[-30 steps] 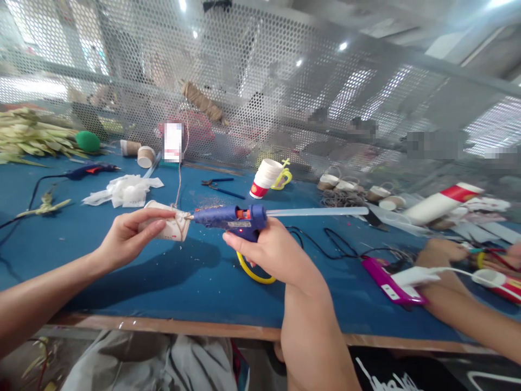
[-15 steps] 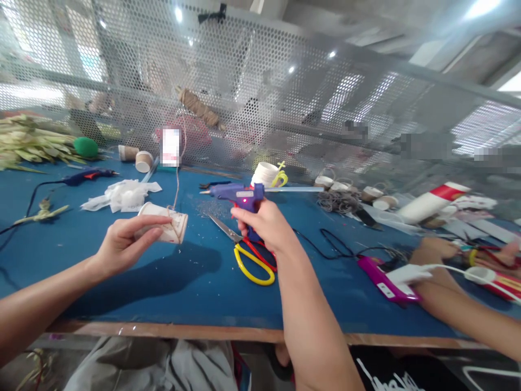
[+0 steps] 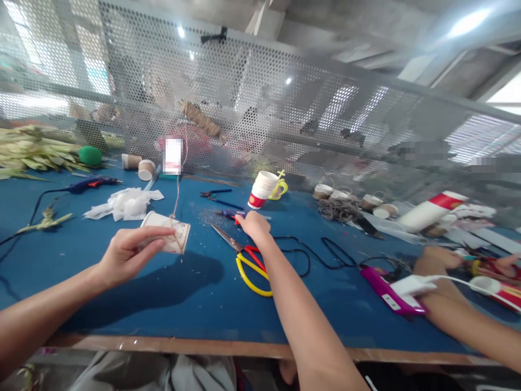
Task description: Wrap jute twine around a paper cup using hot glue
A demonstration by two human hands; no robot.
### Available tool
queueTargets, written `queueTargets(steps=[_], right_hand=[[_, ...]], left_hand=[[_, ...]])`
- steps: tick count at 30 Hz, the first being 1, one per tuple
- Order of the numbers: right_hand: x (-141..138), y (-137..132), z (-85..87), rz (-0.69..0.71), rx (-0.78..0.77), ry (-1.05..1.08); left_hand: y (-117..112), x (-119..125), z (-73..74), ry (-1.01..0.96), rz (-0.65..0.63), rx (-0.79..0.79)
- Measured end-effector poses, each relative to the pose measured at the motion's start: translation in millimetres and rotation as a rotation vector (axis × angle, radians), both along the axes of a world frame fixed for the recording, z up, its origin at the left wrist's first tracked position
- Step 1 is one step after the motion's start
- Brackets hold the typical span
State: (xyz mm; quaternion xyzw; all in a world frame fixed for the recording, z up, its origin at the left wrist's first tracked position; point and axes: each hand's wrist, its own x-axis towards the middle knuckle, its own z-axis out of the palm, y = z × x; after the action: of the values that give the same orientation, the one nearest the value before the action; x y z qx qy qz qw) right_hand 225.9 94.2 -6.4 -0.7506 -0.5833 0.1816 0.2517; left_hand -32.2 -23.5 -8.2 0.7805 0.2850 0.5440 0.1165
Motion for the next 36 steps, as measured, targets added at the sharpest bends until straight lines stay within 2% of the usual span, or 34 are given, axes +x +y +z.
queueTargets(steps=[2,4,6,7,9,10,12,15,21,26,36], right_hand=[[-12,-9,11.7,0.028,0.021,-0.034],[-29,-25,23.2,0.16,-0.016,0.012],[-48,-45,31.2,0.592,-0.167,0.268],[-57,-54,33.3,0.728,-0.231,0.383],[-73,-70,34.0,0.863,-0.328,0.571],[-79,-76,33.2,0.871,-0.335,0.69],[-85,-84,30.9,0.786,-0.257,0.874],[-85,-88,30.0,0.648,-0.073,0.986],[-80,-91,34.6,0.589,0.14,0.999],[-76,-89,35.0,0.542,0.198,0.98],[-75,-85,32.0,0.511,0.244,0.872]], left_hand=[[-1,0,0.2,0.013,-0.016,0.013],[-2,1,-0.1,0.03,-0.041,0.018],[-3,2,-1.6,0.053,-0.066,0.02],[-4,2,-2.9,0.067,-0.076,0.024],[-4,3,-6.3,0.102,-0.091,0.037],[-4,3,-8.0,0.117,-0.1,0.042],[-4,3,-10.6,0.127,-0.12,0.028],[-4,5,-10.9,0.084,-0.153,-0.088],[-3,7,-8.3,-0.065,-0.183,-0.369],[-1,7,-11.7,-0.125,-0.167,-0.555],[-3,7,-12.7,-0.139,-0.177,-0.581]])
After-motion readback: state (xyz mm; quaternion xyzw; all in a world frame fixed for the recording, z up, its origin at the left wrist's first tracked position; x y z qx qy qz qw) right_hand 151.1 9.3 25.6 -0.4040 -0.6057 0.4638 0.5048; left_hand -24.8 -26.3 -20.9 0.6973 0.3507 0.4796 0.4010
